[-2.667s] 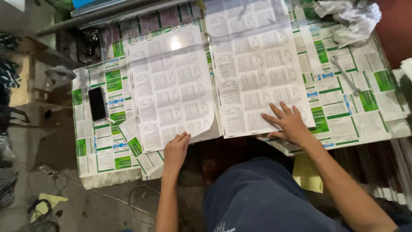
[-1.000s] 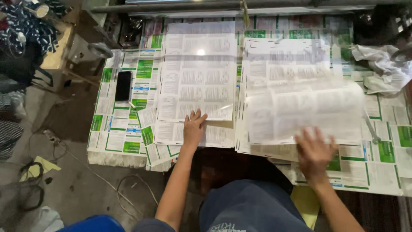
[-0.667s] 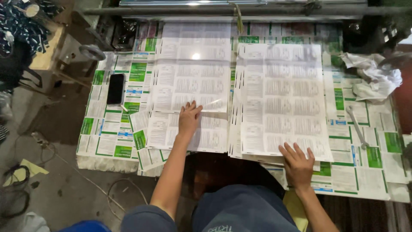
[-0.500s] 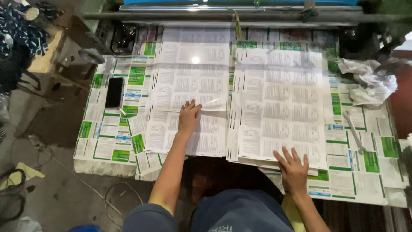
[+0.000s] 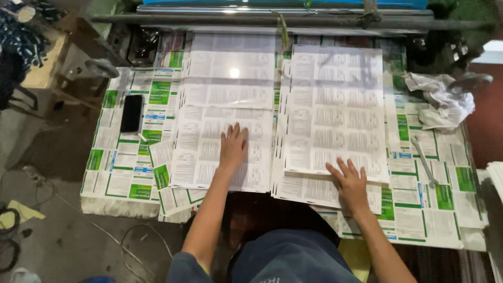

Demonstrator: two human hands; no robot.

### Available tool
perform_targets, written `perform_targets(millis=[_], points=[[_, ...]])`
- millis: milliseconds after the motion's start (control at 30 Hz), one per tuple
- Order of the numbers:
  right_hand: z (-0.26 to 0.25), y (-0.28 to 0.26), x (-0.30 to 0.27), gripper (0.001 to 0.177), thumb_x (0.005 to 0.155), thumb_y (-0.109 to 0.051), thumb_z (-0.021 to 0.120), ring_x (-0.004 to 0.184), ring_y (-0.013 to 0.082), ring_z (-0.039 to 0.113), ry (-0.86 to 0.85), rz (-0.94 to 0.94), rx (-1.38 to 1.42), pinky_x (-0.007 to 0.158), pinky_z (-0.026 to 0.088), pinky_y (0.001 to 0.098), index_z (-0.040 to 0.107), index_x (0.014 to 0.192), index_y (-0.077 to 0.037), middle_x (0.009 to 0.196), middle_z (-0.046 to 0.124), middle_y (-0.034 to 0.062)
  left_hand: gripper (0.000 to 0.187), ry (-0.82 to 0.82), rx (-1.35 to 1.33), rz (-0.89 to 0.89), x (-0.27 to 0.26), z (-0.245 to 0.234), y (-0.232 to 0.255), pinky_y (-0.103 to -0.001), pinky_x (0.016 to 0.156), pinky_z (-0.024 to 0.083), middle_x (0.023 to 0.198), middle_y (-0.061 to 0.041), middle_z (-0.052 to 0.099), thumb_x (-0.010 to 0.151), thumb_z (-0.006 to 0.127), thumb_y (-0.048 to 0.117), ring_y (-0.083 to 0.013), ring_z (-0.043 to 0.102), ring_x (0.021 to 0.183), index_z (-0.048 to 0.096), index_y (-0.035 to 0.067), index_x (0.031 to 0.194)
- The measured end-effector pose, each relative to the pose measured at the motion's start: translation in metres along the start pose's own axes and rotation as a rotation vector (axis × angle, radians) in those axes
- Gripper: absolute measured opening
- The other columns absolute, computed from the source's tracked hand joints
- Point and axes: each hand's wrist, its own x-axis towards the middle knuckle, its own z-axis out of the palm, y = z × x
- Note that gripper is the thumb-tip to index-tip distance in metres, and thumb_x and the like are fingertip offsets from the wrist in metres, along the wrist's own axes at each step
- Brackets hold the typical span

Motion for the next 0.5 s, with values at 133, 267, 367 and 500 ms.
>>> perform_targets(millis=[133, 267, 367, 500], points=[[-0.003, 0.009, 0.034, 0.052, 0.096, -0.018, 0.060, 0.145, 0.0393, 0.044, -0.018, -0.017, 0.037, 0.117, 0.024, 0.0677, 0.056, 0.145, -0.034, 0.156, 0.051, 0.0105, 0.059, -0.053, -0.004, -0.002, -0.067, -0.037, 0.021, -0.062, 0.118, 0.027, 0.160, -0.019, 0.040, 0.088, 0.073, 0.030, -0.0414, 0.034, 0.148, 0.056, 0.012, 0.142], [0.004, 0.021, 0.064, 0.047, 0.099, -0.019, 0.058, 0.146, 0.0405, 0.043, -0.008, -0.042, 0.075, 0.117, 0.023, 0.0688, 0.058, 0.144, -0.033, 0.156, 0.051, 0.0119, 0.084, -0.157, -0.070, -0.068, -0.124, -0.086, 0.045, -0.062, 0.116, 0.026, 0.160, -0.018, 0.037, 0.068, 0.086, 0.036, -0.0409, 0.031, 0.146, 0.055, 0.013, 0.143], [0.006, 0.031, 0.085, 0.046, 0.099, -0.020, 0.058, 0.146, 0.0406, 0.043, -0.011, -0.068, 0.066, 0.116, 0.024, 0.0694, 0.059, 0.144, -0.033, 0.156, 0.051, 0.0122, 0.087, -0.160, -0.040, -0.076, -0.152, -0.086, 0.046, -0.061, 0.114, 0.028, 0.160, -0.015, 0.039, 0.066, 0.087, 0.028, -0.0397, 0.033, 0.145, 0.054, 0.014, 0.145], [0.006, 0.032, 0.105, 0.043, 0.101, -0.024, 0.056, 0.147, 0.0411, 0.041, -0.031, -0.071, 0.086, 0.115, 0.024, 0.0697, 0.059, 0.143, -0.031, 0.157, 0.051, 0.0127, 0.067, 0.028, -0.009, -0.040, -0.170, -0.057, 0.028, -0.054, 0.113, 0.037, 0.152, -0.013, 0.053, 0.074, 0.082, 0.009, -0.0358, 0.047, 0.141, 0.061, 0.012, 0.137]])
